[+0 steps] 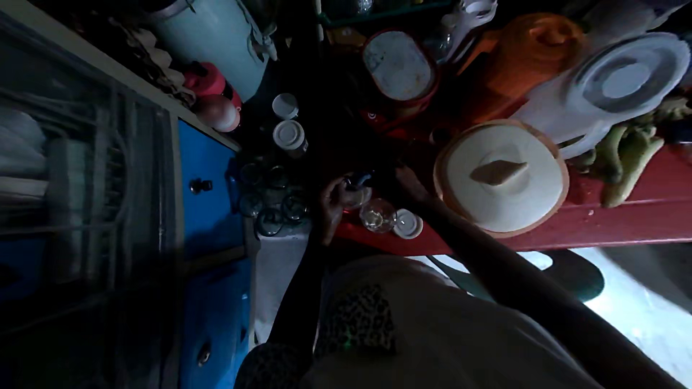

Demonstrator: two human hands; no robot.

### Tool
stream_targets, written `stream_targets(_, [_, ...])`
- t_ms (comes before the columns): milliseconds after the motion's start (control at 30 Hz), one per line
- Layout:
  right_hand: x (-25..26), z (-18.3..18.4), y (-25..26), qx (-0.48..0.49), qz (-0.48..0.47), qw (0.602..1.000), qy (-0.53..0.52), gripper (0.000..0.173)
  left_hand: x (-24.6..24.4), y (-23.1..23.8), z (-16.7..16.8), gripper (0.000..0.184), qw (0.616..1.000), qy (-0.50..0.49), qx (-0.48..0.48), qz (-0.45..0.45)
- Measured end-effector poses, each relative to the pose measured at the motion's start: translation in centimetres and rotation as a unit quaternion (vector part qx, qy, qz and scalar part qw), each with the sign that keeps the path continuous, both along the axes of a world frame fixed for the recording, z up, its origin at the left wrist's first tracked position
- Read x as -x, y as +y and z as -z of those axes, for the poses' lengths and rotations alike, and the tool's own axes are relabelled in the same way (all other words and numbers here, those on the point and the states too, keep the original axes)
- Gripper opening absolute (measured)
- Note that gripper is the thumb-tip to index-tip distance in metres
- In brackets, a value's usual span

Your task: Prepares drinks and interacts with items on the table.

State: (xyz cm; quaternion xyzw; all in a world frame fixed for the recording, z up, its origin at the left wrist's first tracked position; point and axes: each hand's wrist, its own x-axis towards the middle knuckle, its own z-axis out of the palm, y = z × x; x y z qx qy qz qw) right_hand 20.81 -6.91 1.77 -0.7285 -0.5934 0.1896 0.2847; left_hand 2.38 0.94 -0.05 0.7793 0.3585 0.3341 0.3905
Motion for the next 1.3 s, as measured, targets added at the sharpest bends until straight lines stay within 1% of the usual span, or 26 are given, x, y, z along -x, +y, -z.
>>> stream_targets(133, [0.7, -0.6, -0.2, 0.012, 0.006, 1.0, -0.011, 0.02, -0.1, -0.3, 0.0, 0.014, 1.0, -0.016, 0.015, -0.019])
stream_targets(267, [1.4, -0.6, 0.0, 0.039, -0.007, 0.999, -0.028, 0.021, -0.3, -0.7, -0.1, 0.015, 0.999, 0.021, 0.021, -0.025])
stream_targets(367, [0.5, -0.1, -0.7, -0.007, -0.025, 0.999, -0.032, 0.02, 0.8, -0.2, 0.2, 0.019, 0.998, 0.014, 0.06, -0.025])
stream_targets(433, [-0.3, 0.1, -1.2, -0.01, -0.031, 0.999, -0.022, 0.028, 1.4, 0.0, 0.1, 0.021, 0.996, 0.006, 0.081, -0.024])
stream_targets(467, [-0.6, 0.2, -1.3, -0.007, -0.026, 0.999, -0.022, 0.029, 1.5, 0.0, 0.2, 0.022, 0.997, 0.0, 0.078, -0.027])
stream_targets(567, [-0.2, 0.3, -1.4, -0.013, 0.005, 0.999, -0.05, 0.017, 1.4, -0.2, 0.5, 0.019, 0.997, -0.011, 0.069, -0.025])
stream_targets(633, [0.1, -0.3, -1.5, -0.009, 0.005, 0.999, -0.053, 0.014, 1.4, -0.4, 0.8, 0.018, 0.997, -0.014, 0.072, -0.025])
stream_targets(700, [0.0, -0.5, -1.6, -0.037, -0.005, 0.997, -0.066, 0.012, 1.7, -0.1, 1.3, 0.019, 0.998, -0.028, 0.059, -0.022])
stream_targets(833, [0.1, -0.3, -1.6, -0.095, -0.006, 0.992, -0.079, 0.012, 2.0, 0.0, 1.2, 0.02, 0.997, -0.015, 0.061, -0.037])
stream_targets(967, [1.2, 0.2, -1.2, -0.107, -0.005, 0.99, -0.093, 0.013, 1.2, -0.7, 1.1, 0.016, 0.995, -0.009, 0.08, -0.057])
stream_targets(1100, [0.6, 0.6, -1.0, -0.133, -0.009, 0.984, -0.121, 0.015, 1.9, -0.2, 1.1, 0.02, 0.995, -0.023, 0.082, -0.05])
stream_targets(1233, [1.7, 0.5, -0.9, -0.106, 0.008, 0.987, -0.118, 0.015, 1.5, -0.5, 1.2, 0.019, 0.995, -0.02, 0.077, -0.06])
stream_targets(1300, [1.5, -0.3, -0.9, -0.043, 0.003, 0.996, -0.08, 0.016, 1.4, -0.5, 0.8, 0.019, 0.995, -0.015, 0.081, -0.055])
